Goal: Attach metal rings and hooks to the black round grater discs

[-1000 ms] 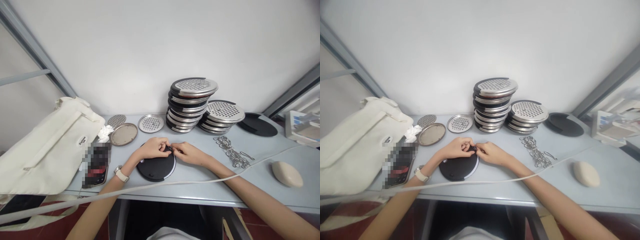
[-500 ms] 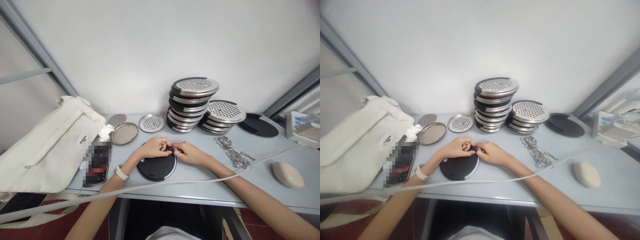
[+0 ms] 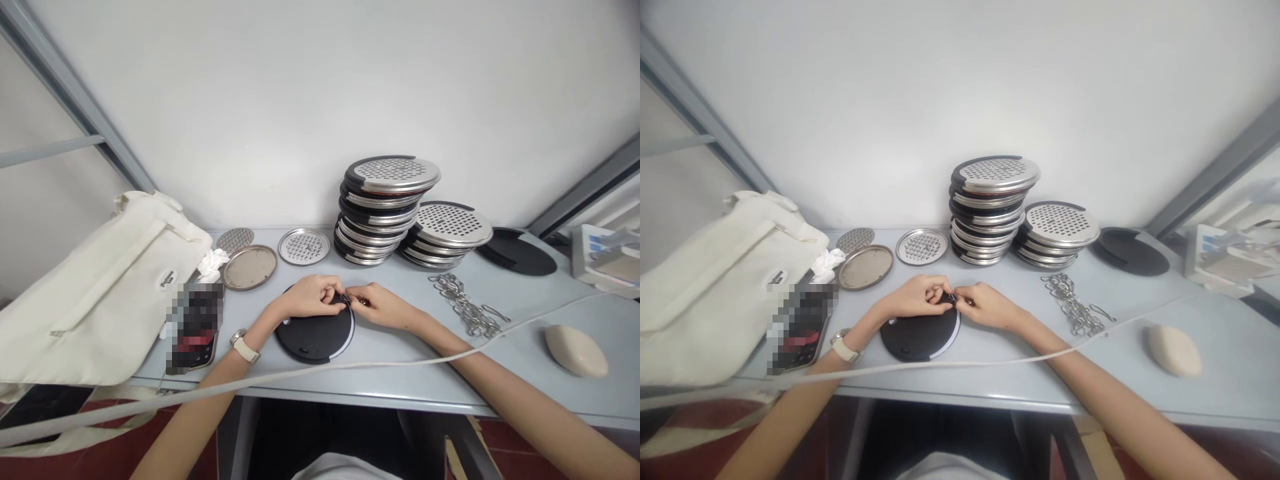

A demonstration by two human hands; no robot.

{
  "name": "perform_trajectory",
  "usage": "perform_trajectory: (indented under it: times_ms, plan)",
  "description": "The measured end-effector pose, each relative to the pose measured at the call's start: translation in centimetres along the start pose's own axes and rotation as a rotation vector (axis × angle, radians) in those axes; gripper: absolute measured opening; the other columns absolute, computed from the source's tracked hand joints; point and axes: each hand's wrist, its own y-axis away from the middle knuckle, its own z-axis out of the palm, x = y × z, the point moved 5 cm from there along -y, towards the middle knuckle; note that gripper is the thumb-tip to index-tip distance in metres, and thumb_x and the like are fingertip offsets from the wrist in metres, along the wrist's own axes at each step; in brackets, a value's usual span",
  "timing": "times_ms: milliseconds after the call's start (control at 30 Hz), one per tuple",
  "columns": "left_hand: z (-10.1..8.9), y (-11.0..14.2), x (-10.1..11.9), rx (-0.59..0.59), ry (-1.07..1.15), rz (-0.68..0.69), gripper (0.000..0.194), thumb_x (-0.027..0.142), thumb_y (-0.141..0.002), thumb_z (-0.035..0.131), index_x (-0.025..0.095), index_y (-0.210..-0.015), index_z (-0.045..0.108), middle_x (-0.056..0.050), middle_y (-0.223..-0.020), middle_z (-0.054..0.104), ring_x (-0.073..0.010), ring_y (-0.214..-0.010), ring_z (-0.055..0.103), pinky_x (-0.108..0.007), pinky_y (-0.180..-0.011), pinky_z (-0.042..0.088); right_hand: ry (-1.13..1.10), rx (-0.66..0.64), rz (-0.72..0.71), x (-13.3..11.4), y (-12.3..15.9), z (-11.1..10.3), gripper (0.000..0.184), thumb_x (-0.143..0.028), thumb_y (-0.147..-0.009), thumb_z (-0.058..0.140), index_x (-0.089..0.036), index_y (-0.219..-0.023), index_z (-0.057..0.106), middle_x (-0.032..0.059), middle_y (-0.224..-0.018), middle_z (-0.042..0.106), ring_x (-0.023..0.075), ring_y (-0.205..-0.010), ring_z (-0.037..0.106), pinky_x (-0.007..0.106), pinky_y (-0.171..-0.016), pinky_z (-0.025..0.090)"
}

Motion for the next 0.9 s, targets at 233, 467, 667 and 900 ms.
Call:
perform_trajectory:
  times_ms: [233, 467, 667, 900]
  plan:
    - [-0.5, -0.1, 0.7, 0.141, -0.129, 0.121, 0.018, 0.023, -0.067, 0.063, 0.018, -0.081, 0.052, 0.005, -0.071, 0.048, -0.0094, -0.065, 0.045, -0.02, -0.061, 0.036, 0.085, 0.057, -0.024, -0.6, 0.1, 0.2, 0.019, -0.022, -0.087, 0.039, -0.018, -0.071, 0.048, -0.0025, -0.06, 0.048, 0.0085, -0.052, 0.04, 0.022, -0.054, 0.027]
    - [-0.3, 0.0, 0.5, 0.124, -0.114, 0.128, 0.014, 0.023, -0.069, 0.062, 0.018, -0.079, 0.054, 0.004, -0.071, 0.048, -0.0097, -0.065, 0.045, -0.021, -0.061, 0.036, 0.182, 0.027, -0.023, -0.4, 0.1, 0.2, 0.029, -0.026, -0.091, 0.036, -0.017, -0.067, 0.049, -0.0015, -0.055, 0.049, 0.0082, -0.049, 0.037, 0.023, -0.053, 0.024]
    - [0.0, -0.2, -0.1, 0.058, 0.016, 0.075, 0.014, 0.022, -0.072, 0.061, 0.017, -0.084, 0.058, 0.004, -0.071, 0.049, -0.0088, -0.064, 0.046, -0.02, -0.058, 0.036, 0.23, 0.018, -0.027, -0.5, 0.2, 0.1, 0.033, -0.028, -0.093, 0.033, -0.016, -0.069, 0.054, 0.0011, -0.056, 0.054, 0.0088, -0.049, 0.04, 0.024, -0.053, 0.024]
    - [0.0, -0.2, -0.3, 0.035, 0.11, 0.054, 0.018, 0.026, -0.072, 0.063, 0.015, -0.086, 0.058, 0.004, -0.069, 0.049, -0.008, -0.062, 0.044, -0.019, -0.057, 0.036, 0.198, 0.007, -0.034, -0.6, 0.2, 0.0, 0.027, -0.024, -0.09, 0.036, -0.016, -0.069, 0.051, -0.0002, -0.055, 0.051, 0.0081, -0.048, 0.038, 0.023, -0.052, 0.024]
